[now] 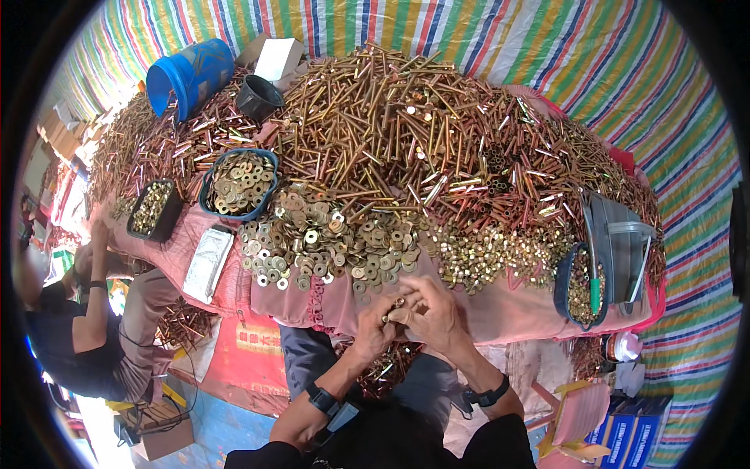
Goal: The person sorts through large piles of copper tubing, brass fittings, and circular metal washers on a table, picking up individual pieces and moving them to different areas of the workspace.
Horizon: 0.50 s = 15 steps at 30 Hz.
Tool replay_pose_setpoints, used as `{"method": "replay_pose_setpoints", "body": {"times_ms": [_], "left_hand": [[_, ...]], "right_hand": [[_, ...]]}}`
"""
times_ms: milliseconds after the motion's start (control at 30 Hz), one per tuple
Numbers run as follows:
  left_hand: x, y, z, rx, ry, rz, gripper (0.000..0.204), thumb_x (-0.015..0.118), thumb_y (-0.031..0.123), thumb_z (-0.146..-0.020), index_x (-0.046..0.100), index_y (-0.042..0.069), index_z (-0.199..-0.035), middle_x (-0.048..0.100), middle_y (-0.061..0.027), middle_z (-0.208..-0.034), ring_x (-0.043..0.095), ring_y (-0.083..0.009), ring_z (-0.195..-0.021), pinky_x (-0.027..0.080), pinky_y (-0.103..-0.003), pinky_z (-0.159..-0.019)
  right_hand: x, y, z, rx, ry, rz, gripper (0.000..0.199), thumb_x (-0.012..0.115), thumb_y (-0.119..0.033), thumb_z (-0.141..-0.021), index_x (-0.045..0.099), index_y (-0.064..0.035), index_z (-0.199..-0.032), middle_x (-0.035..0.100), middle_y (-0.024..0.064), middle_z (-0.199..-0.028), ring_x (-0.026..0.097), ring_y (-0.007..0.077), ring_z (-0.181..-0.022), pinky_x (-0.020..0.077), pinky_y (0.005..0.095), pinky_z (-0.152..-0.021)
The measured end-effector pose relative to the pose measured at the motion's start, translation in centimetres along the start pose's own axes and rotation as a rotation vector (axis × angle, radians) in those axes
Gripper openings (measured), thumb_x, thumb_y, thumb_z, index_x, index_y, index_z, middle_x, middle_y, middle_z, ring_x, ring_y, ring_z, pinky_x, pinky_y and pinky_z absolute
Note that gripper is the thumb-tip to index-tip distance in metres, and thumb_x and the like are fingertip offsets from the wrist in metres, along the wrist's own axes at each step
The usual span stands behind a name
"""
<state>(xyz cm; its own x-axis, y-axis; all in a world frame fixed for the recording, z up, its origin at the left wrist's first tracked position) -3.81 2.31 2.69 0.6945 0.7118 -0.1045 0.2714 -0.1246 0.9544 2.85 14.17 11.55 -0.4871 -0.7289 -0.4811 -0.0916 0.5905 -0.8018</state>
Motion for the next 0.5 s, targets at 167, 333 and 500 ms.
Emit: {"method": "replay_pose_setpoints", "body": {"times_ms": [167, 333, 500], "left_hand": [[0.1, 0.2, -0.1, 0.110, -0.046, -0.053, 0.042, 0.054, -0.011, -0.090, 0.069, 0.002, -0.127, 0.075, -0.0171, -0.108, 0.073, -0.0276, -0.094, 0.058, -0.037, -0.083], [0.4, 0.1, -0.2, 0.155, -0.018, 0.108, 0.032, 0.054, -0.007, -0.096, 0.070, 0.001, -0.123, 0.076, -0.0161, -0.106, 0.073, -0.0256, -0.091, 0.057, -0.035, -0.080], [0.5, -1.8, -0.2, -0.191, -0.025, 0.148, 0.022, 0.057, 0.013, -0.111, 0.068, 0.000, -0.126, 0.077, -0.0121, -0.104, 0.073, -0.0163, -0.098, 0.058, -0.032, -0.086]], "right_hand": [[0.0, -0.1, -0.1, -0.067, 0.003, 0.024, 0.028, 0.092, -0.014, -0.083, 0.068, -0.0018, -0.092, 0.071, 0.0068, -0.094, 0.064, 0.0093, -0.074, 0.0511, 0.0259, -0.063], [-0.1, 0.3, 0.3, 0.035, 0.048, -0.019, 0.025, 0.091, -0.012, -0.082, 0.068, -0.0023, -0.083, 0.073, 0.0054, -0.087, 0.065, 0.0094, -0.070, 0.0509, 0.0258, -0.061], [-1.7, 2.1, 0.1, 0.187, 0.135, -0.044, 0.023, 0.090, -0.013, -0.084, 0.071, -0.0022, -0.082, 0.071, 0.0038, -0.075, 0.064, 0.0081, -0.066, 0.0511, 0.0260, -0.059]]}}
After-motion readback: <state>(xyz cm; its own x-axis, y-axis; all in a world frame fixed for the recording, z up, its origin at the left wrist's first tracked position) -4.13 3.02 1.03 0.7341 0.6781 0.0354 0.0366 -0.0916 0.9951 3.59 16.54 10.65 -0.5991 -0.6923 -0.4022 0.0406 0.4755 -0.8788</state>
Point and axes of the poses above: each hand's wrist, its own z-axis away from the middle knuckle, its own x-axis out of the palm, y = z × x, the point moved 6 cm from there along -z, towards the middle knuckle
